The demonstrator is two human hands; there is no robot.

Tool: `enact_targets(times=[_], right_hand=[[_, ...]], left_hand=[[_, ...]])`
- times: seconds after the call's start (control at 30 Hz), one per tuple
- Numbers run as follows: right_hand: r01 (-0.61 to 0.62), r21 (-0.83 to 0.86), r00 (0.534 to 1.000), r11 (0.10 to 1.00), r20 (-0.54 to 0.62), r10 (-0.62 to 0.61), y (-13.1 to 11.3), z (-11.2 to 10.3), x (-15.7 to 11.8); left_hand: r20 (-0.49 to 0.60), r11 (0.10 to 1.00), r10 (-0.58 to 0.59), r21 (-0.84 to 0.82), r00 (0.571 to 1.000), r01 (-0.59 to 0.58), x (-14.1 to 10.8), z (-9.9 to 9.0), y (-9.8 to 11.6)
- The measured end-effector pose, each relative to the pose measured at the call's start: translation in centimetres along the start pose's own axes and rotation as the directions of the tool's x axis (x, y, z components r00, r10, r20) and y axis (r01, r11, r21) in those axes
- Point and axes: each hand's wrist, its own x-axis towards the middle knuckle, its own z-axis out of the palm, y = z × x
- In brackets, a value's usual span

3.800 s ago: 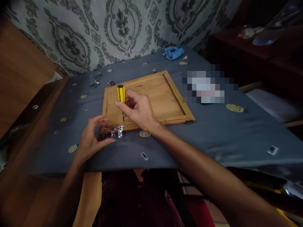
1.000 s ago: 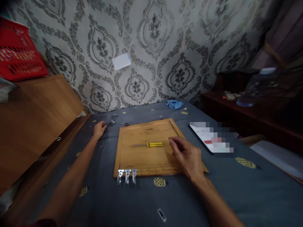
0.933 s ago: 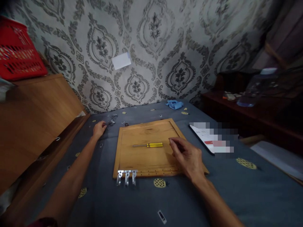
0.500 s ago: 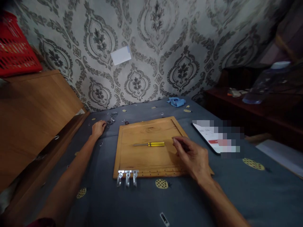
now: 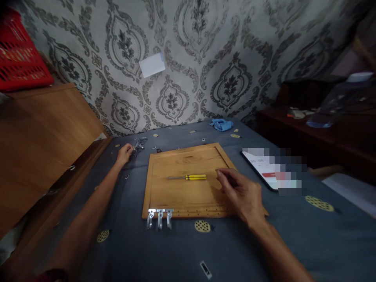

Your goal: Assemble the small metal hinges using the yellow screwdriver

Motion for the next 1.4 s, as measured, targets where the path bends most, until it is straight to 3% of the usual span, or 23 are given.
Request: enact_targets(times=[0.23,0.6,0.77,1.0,1.13,1.23,1.33,1.4], right_hand=[[0.036,-0.029,0.999,0.999,0.035,-0.035,0.5,0.0,0.0],[0.032,-0.03,0.998,0.999,0.047,-0.031,0.0,0.1,0.0],[0.064,0.015,0.997,0.998,0.043,-0.064,-0.5,0.2,-0.3],[0.148,0.116,0.97,0.982,0.177,-0.167,-2.9,1.5,-2.3],[0.17,0.227,0.897,0.959,0.366,-0.246,-5.0,2.1,-5.1],[0.243,0.226,0.867,0.943,0.386,-0.316,-6.1,1.8,-7.7],[0.263,0.238,0.862,0.935,0.378,-0.339,-6.4,1.1,-10.0],[0.219,0.243,0.883,0.945,0.362,-0.298,-6.3,0.6,-11.3]], left_hand=[[0.021,0.987,-0.05,-0.15,0.999,0.053,-0.1,0.3,0.3],[-0.021,0.939,-0.11,-0.33,0.994,0.097,-3.8,-2.1,2.0],[0.022,0.879,-0.017,-0.476,1.0,0.025,-7.9,-2.5,4.9],[0.15,0.741,0.16,-0.671,0.976,-0.019,-14.4,-2.3,11.3],[0.302,0.705,0.291,-0.709,0.908,0.01,-16.9,-3.3,15.0],[0.412,0.699,0.381,-0.714,0.828,0.034,-18.2,-4.1,17.6],[0.537,0.699,0.538,-0.715,0.649,0.012,-19.0,-4.5,19.7],[0.57,0.69,0.596,-0.724,0.565,0.003,-19.2,-4.4,20.7]])
